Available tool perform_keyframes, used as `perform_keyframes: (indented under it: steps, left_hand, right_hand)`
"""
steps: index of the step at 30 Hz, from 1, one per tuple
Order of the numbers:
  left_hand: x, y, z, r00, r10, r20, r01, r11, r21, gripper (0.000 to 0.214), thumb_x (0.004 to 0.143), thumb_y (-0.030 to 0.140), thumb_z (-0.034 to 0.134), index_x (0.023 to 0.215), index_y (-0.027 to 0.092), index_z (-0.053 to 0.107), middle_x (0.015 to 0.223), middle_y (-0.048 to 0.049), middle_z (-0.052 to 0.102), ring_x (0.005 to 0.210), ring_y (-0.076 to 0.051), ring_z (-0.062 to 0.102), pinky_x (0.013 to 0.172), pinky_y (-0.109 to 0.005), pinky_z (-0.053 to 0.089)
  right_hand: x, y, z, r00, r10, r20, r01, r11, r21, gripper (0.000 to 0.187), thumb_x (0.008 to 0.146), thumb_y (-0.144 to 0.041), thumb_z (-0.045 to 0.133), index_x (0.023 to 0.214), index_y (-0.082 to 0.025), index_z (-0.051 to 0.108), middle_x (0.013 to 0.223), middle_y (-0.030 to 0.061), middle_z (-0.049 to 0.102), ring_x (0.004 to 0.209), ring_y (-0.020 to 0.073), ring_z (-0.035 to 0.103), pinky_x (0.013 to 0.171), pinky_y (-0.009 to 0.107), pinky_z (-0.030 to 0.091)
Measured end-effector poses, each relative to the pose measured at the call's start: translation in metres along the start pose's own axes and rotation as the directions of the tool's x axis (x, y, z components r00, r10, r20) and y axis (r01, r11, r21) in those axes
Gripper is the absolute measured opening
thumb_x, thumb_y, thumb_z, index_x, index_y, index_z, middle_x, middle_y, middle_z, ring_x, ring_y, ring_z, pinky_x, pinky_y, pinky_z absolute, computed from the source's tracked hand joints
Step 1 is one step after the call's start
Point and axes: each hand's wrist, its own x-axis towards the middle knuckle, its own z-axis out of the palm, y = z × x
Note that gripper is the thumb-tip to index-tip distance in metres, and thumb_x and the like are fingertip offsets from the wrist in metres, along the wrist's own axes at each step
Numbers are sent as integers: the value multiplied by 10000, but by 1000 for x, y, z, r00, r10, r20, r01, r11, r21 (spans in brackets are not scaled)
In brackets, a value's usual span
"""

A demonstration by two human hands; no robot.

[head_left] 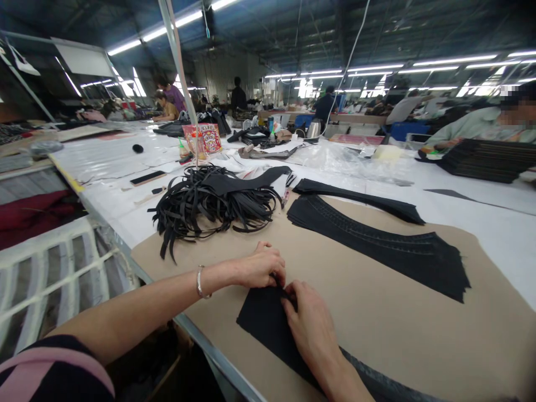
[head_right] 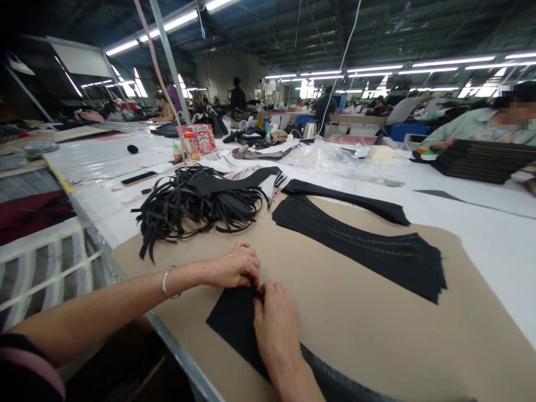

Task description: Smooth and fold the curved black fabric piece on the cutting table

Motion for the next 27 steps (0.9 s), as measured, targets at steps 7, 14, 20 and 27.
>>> perform_keyframes:
  steps: [7, 14, 20, 27]
  left_hand:
    - [-18, 3, 3, 982, 154, -110, -141, 984, 113, 328, 786, 25, 545, 904, 298, 684, 862, 31, 700, 1064, -178, 539, 1086, -474, 77]
    - [-33, 1, 7, 978, 165, -130, -145, 978, 147, 449, 797, -18, 502, 1028, 335, 657, 981, 25, 701, 1223, -193, 479, 1108, -503, 96]
    - [-39, -10, 4, 979, 135, -154, -114, 984, 135, 470, 828, -5, 481, 1110, 340, 634, 1087, 22, 691, 1291, -199, 423, 1115, -536, 40]
    - [-43, -23, 4, 982, 95, -165, -71, 987, 144, 486, 858, 31, 486, 1128, 410, 626, 1174, 16, 660, 1297, -225, 424, 1095, -614, -25]
  right_hand:
    - [-10, 6, 10, 986, -156, -49, 156, 988, -16, 230, 869, -61, 400, 913, -180, 592, 878, 54, 580, 850, 189, 555, 763, 304, 444]
    - [-15, 10, 15, 964, -267, -20, 263, 959, -107, 347, 853, 21, 374, 1043, -154, 605, 917, 69, 555, 868, 192, 505, 803, 321, 435]
    - [-17, 8, 13, 963, -269, 21, 268, 948, -169, 340, 870, 5, 394, 1075, -152, 615, 948, 70, 556, 880, 193, 490, 829, 327, 425]
    - [-16, 8, 12, 964, -264, 43, 266, 933, -244, 382, 846, 18, 412, 1112, -167, 614, 972, 62, 570, 896, 193, 495, 829, 316, 411]
